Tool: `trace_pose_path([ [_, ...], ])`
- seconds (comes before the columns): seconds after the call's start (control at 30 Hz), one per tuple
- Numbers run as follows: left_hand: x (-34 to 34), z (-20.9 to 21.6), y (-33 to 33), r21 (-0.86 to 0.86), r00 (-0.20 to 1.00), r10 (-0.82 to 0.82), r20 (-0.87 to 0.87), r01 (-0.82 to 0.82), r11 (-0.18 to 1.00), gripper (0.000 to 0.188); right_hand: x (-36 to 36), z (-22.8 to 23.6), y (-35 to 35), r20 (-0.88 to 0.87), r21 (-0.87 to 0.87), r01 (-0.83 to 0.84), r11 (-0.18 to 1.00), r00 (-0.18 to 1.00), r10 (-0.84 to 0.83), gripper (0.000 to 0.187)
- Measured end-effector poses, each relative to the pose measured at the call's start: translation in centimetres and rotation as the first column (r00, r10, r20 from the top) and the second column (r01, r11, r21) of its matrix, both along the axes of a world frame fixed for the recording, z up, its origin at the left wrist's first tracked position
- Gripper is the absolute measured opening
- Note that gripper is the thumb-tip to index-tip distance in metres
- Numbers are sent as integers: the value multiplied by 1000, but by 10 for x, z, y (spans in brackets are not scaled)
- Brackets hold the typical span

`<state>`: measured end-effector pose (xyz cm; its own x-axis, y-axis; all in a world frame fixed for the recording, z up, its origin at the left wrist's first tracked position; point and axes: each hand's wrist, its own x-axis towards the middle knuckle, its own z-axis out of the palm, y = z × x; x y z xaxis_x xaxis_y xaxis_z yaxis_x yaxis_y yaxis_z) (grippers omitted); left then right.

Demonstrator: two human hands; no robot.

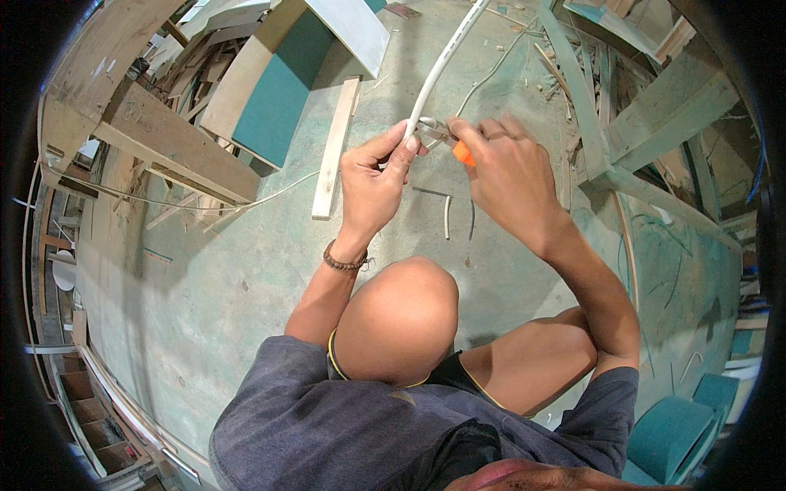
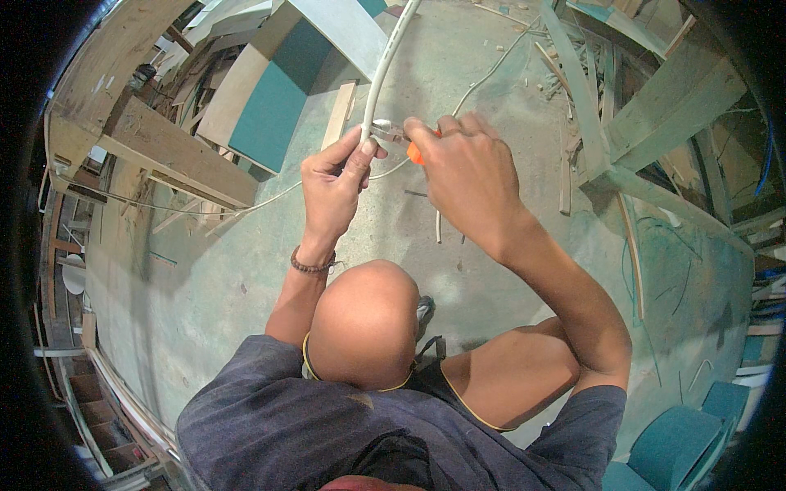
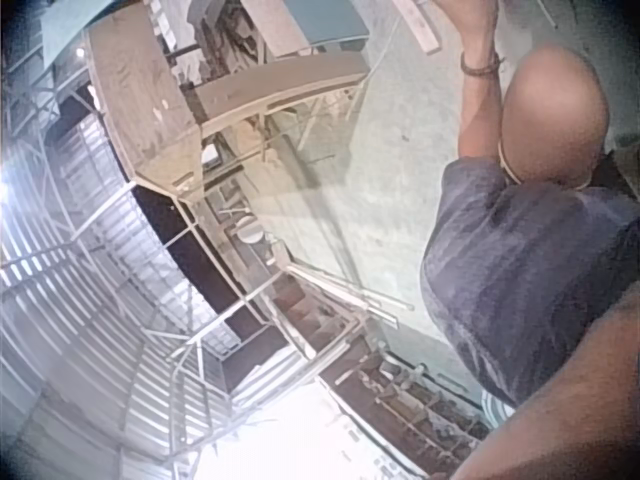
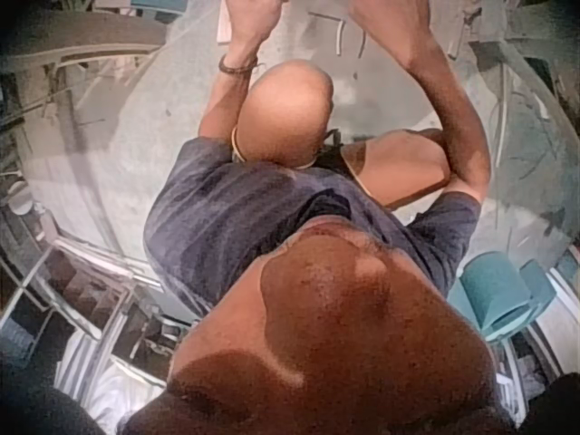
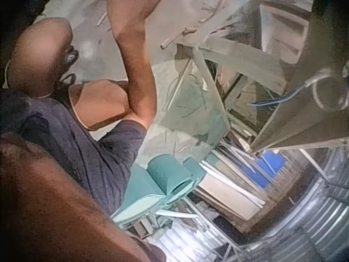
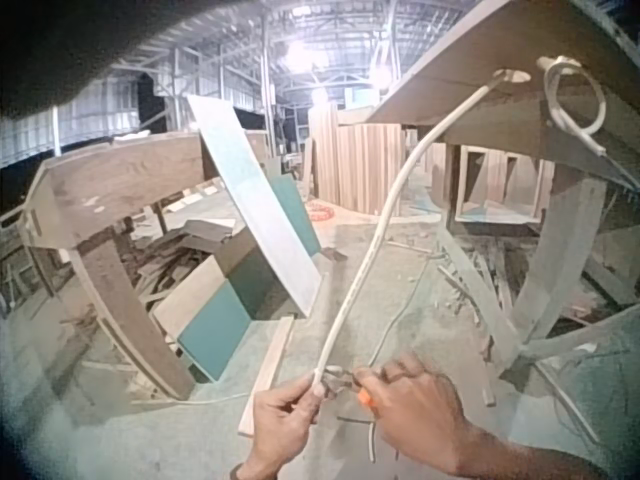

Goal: The person wires a wooden furniture component by hand, using pliers to strip insulation from a cable and then pulling on the inner wire.

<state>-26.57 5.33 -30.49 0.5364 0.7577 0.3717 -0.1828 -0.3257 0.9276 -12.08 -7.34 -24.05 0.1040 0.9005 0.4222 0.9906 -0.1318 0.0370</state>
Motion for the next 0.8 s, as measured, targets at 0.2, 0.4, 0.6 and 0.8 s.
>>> trace_pose_path([
  [0.2, 1, -7, 4, 77, 1000, 2, -24, 0, 997, 29, 7, -1, 1, -357, -150, -26, 988, 934, -30, 34],
  [0.4, -7, -5, 18, 123, 992, -96, -85, 106, 987, 30, 15, -2, 5, -449, -235, -89, 968, 893, -27, 33],
  [0.6, -19, 13, 37, -165, 800, -567, -194, 544, 823, 41, 35, -9, 3, -129, -144, -111, 983, 987, 92, 26],
  [0.8, -8, 30, 56, -137, 570, -744, -349, 754, 642, 44, 47, -9, -1, -119, -173, -174, 969, 981, 154, 22],
])
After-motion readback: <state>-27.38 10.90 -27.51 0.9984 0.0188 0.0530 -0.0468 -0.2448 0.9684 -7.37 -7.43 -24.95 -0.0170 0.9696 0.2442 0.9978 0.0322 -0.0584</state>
